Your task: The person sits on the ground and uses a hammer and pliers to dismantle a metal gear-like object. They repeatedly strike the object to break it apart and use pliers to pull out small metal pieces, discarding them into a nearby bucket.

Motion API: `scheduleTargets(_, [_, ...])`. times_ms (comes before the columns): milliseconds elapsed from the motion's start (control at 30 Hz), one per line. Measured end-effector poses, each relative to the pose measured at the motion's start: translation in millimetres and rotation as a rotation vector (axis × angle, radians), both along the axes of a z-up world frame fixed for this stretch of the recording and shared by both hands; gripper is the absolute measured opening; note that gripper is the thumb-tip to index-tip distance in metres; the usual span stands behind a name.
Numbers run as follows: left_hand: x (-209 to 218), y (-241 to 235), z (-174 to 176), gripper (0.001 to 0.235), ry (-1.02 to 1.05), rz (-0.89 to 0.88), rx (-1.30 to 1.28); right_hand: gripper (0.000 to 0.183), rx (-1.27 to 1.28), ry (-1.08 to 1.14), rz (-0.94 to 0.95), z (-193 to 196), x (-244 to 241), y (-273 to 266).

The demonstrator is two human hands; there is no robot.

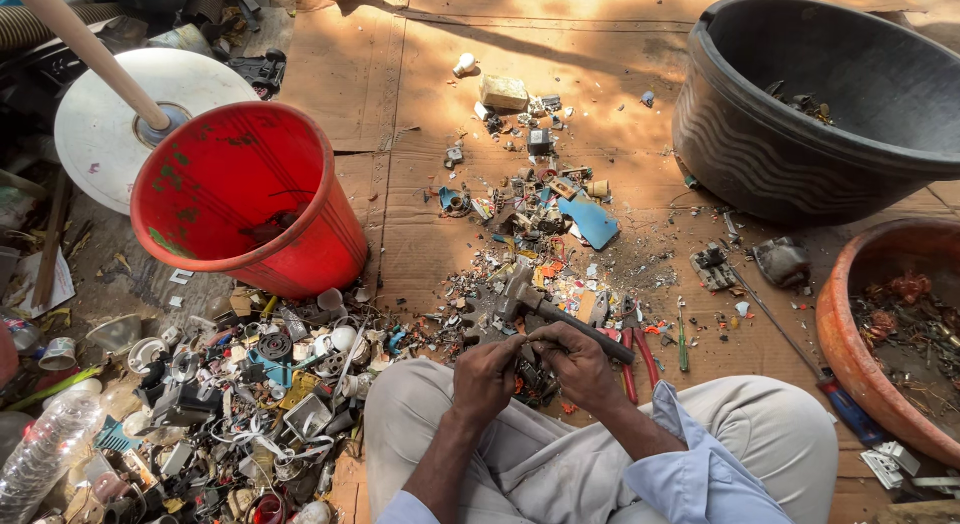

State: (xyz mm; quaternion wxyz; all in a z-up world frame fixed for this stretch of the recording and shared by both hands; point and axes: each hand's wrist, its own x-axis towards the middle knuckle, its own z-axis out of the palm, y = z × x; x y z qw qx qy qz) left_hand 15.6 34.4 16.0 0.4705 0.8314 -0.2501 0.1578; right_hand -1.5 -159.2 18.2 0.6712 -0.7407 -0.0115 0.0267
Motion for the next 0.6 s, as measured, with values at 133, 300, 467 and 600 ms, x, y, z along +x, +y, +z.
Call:
scheduleTargets(133, [0.2, 2.3, 5.4, 0.040, -0.029, 0.007, 0.009, 0.014, 0.026, -0.007, 0.003, -3.5, 2.5, 0.5])
scheduleTargets(300, [1.4, 2.7, 7.1, 0.044, -0.044, 0.018, 0.038, 0.014, 0.022, -0.052, 0.005, -7.0, 3.6, -0.8])
scheduleTargets(467, [1.4, 3.2, 7.5, 0.044, -0.172, 0.074, 0.057, 0.015, 0.065, 0.010, -0.016, -10.9, 5.8, 0.0])
scheduleTargets(600, [-0.6, 3.5, 8.8, 0.052, -0.205, 0.077, 0.155, 0.017, 0.201, 0.088, -0.012, -13.7, 6.0, 0.7])
